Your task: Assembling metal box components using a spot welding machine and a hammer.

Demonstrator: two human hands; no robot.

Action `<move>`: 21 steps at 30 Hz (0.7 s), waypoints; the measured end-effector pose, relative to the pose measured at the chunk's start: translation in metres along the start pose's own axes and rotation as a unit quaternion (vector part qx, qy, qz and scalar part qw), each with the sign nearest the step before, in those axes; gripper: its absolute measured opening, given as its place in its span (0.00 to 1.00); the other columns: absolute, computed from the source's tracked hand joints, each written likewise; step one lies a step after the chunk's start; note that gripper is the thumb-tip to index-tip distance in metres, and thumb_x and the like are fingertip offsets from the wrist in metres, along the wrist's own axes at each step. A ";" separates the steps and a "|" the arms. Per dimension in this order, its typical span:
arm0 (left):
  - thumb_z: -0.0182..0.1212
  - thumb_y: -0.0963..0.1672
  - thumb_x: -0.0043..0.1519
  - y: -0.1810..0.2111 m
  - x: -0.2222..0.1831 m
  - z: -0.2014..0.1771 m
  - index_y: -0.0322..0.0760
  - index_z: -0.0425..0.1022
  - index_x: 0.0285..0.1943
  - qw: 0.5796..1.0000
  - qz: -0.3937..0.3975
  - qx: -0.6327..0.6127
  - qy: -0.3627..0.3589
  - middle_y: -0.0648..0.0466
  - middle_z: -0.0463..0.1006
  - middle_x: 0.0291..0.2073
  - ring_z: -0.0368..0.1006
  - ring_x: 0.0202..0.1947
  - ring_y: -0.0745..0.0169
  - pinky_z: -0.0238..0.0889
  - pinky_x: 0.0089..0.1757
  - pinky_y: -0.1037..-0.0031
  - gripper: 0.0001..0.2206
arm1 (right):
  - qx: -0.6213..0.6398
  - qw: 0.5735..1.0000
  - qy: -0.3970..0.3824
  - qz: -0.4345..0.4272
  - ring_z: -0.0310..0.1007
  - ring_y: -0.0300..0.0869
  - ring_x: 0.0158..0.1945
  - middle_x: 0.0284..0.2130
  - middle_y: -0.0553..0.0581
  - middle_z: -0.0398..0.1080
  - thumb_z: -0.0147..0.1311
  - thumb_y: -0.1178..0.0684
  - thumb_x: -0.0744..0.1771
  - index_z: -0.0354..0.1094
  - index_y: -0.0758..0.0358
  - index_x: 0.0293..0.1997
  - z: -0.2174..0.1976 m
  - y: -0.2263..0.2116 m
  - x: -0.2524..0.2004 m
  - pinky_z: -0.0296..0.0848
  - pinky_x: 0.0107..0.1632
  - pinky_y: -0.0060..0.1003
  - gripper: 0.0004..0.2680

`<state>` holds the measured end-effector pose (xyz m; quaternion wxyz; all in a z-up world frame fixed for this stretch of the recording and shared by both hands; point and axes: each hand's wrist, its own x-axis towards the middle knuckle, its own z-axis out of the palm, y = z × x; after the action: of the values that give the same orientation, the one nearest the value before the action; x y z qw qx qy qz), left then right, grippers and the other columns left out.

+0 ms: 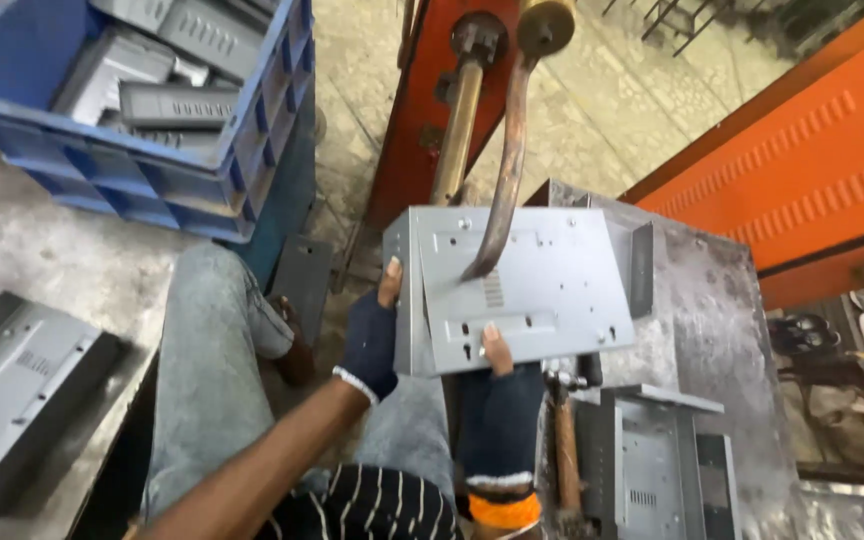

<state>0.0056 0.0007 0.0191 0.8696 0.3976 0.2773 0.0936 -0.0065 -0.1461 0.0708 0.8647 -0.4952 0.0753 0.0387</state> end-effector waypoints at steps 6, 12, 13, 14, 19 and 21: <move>0.56 0.61 0.60 0.009 -0.002 0.018 0.32 0.79 0.47 0.999 -0.004 0.014 0.040 0.53 0.79 0.35 0.73 0.34 0.65 0.67 0.37 0.70 0.30 | 0.014 1.000 0.003 -0.020 0.73 0.44 0.49 0.52 0.60 0.69 0.57 0.58 0.68 0.60 0.68 0.66 0.000 0.021 0.011 0.76 0.51 0.45 0.19; 0.51 0.61 0.63 0.007 -0.014 0.003 0.35 0.56 0.73 0.991 0.080 0.054 -0.090 0.47 0.65 0.65 0.61 0.62 0.58 0.57 0.58 0.68 0.38 | 0.065 0.997 0.010 -0.032 0.72 0.44 0.55 0.56 0.58 0.68 0.56 0.56 0.66 0.57 0.64 0.69 0.020 0.003 -0.008 0.75 0.54 0.44 0.22; 0.52 0.62 0.64 0.011 -0.017 -0.003 0.36 0.44 0.79 0.974 0.143 0.106 -0.139 0.45 0.53 0.74 0.51 0.71 0.55 0.48 0.64 0.66 0.42 | 0.073 0.997 -0.002 -0.031 0.71 0.45 0.55 0.56 0.58 0.67 0.56 0.56 0.66 0.55 0.63 0.69 0.019 0.004 -0.005 0.76 0.56 0.46 0.23; 0.52 0.62 0.64 0.019 -0.018 -0.006 0.36 0.44 0.79 0.973 0.145 0.108 -0.142 0.45 0.53 0.74 0.51 0.71 0.55 0.48 0.64 0.66 0.42 | 0.077 0.996 -0.002 -0.033 0.71 0.45 0.55 0.56 0.58 0.67 0.56 0.56 0.66 0.55 0.63 0.69 0.023 0.000 -0.005 0.76 0.56 0.46 0.23; 0.74 0.59 0.50 0.026 -0.013 -0.027 0.39 0.19 0.83 0.903 0.227 0.193 -0.311 0.43 0.30 0.83 0.31 0.82 0.51 0.35 0.72 0.61 0.65 | 0.043 0.997 -0.015 -0.056 0.68 0.46 0.59 0.59 0.58 0.66 0.54 0.59 0.66 0.54 0.65 0.70 0.036 -0.014 -0.004 0.70 0.61 0.46 0.23; 0.77 0.58 0.47 0.032 -0.006 -0.021 0.39 0.18 0.83 0.895 0.234 0.198 -0.323 0.43 0.29 0.83 0.31 0.82 0.51 0.36 0.72 0.61 0.68 | 0.048 0.998 -0.012 -0.047 0.69 0.46 0.58 0.58 0.58 0.66 0.54 0.58 0.66 0.55 0.65 0.70 0.044 -0.022 -0.003 0.70 0.60 0.46 0.22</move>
<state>-0.0094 0.0335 0.0343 0.7675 0.6233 -0.1075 0.1042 -0.0020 -0.1192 0.1119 0.8892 -0.4555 0.0429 0.0002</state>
